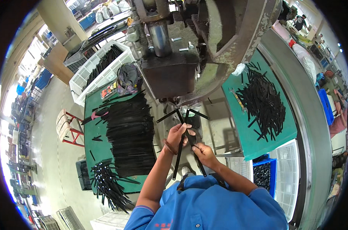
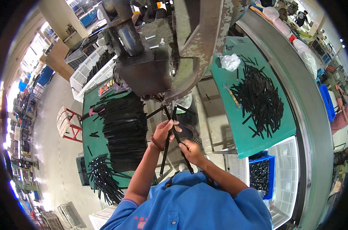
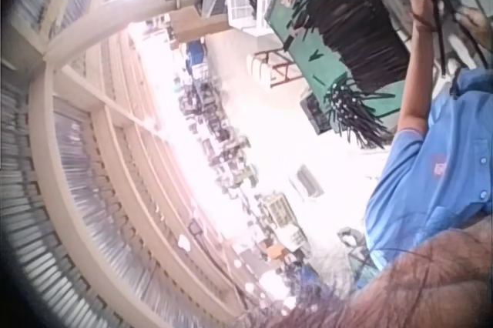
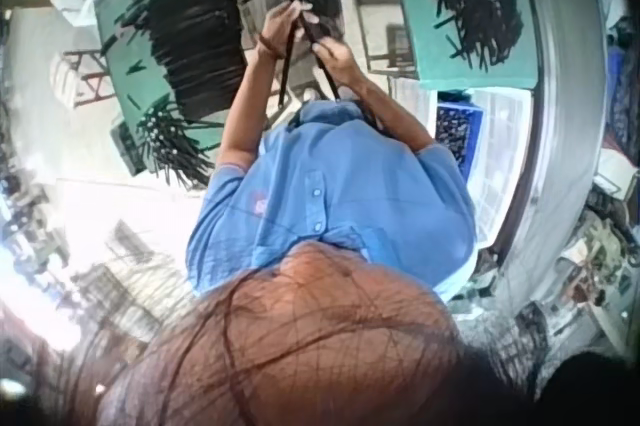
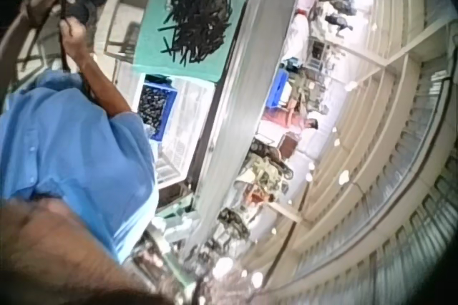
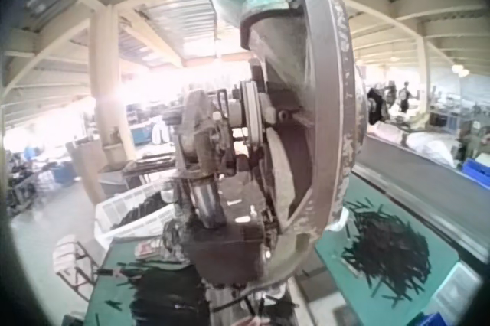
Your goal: The person assembles small black tripod-like objects by hand. They pick up three rods, join them at a central hub, and place the finished units on a green workbench. The process repeats continuously throughout the clip.
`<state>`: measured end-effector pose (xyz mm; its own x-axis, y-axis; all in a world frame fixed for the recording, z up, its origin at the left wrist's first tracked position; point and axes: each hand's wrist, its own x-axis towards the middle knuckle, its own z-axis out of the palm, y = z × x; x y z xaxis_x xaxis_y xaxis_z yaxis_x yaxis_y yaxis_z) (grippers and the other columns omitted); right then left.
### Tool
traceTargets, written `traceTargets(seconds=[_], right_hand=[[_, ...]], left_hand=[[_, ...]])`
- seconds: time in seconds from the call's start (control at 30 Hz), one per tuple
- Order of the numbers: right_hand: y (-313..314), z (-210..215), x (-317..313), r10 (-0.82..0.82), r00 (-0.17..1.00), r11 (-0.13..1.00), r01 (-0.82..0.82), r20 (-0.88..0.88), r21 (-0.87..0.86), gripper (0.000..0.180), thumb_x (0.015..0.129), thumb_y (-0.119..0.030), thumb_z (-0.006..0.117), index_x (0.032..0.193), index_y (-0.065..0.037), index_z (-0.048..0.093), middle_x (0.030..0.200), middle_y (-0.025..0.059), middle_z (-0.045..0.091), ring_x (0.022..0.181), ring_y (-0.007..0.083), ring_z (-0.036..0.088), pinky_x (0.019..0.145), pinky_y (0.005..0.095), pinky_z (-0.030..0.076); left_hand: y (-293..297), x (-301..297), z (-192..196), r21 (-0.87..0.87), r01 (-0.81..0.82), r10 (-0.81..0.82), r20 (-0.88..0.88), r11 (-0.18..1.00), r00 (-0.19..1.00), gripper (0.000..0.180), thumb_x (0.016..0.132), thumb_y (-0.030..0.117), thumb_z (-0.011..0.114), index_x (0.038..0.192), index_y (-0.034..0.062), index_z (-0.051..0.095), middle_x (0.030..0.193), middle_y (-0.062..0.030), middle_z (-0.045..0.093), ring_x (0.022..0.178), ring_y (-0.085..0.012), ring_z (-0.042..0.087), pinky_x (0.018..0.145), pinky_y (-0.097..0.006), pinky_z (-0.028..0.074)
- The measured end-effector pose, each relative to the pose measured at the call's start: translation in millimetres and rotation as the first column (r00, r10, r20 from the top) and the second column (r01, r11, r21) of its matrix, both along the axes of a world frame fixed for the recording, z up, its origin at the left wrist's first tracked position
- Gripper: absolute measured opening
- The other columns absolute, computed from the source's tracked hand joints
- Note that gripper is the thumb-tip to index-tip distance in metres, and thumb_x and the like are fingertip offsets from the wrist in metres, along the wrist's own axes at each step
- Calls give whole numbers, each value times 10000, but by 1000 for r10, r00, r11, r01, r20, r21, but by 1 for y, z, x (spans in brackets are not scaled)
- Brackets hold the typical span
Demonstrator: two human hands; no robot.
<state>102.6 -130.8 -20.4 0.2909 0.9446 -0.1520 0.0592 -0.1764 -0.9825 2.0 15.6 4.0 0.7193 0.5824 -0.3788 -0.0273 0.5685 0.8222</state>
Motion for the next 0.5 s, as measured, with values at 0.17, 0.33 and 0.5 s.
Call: traceTargets(seconds=[0.17,0.33,0.5], right_hand=[[0,-2,-10,-52,990,996,42,130,76,138,888,-133,566,857,2,570,614,49,495,584,80,432,522,282,392],[-1,-6,-15,-22,999,995,26,-35,93,134,912,-145,545,903,-19,587,646,-21,492,596,48,423,518,241,375],[-1,-2,-12,24,982,998,-13,-187,60,155,933,-167,530,902,-22,577,655,-37,479,599,35,407,523,226,368]], left_hand=[[-5,-13,-11,29,34,-36,49,999,998,285,961,258,465,1071,10,551,846,-108,655,459,-78,490,392,-206,385],[-4,-17,-3,3,44,-44,28,999,999,324,944,266,503,1108,-11,541,866,-110,649,521,-82,498,433,-217,408],[-5,-13,-3,34,38,-39,24,999,999,301,948,248,492,1083,-17,540,868,-111,638,521,-88,489,431,-220,403]])
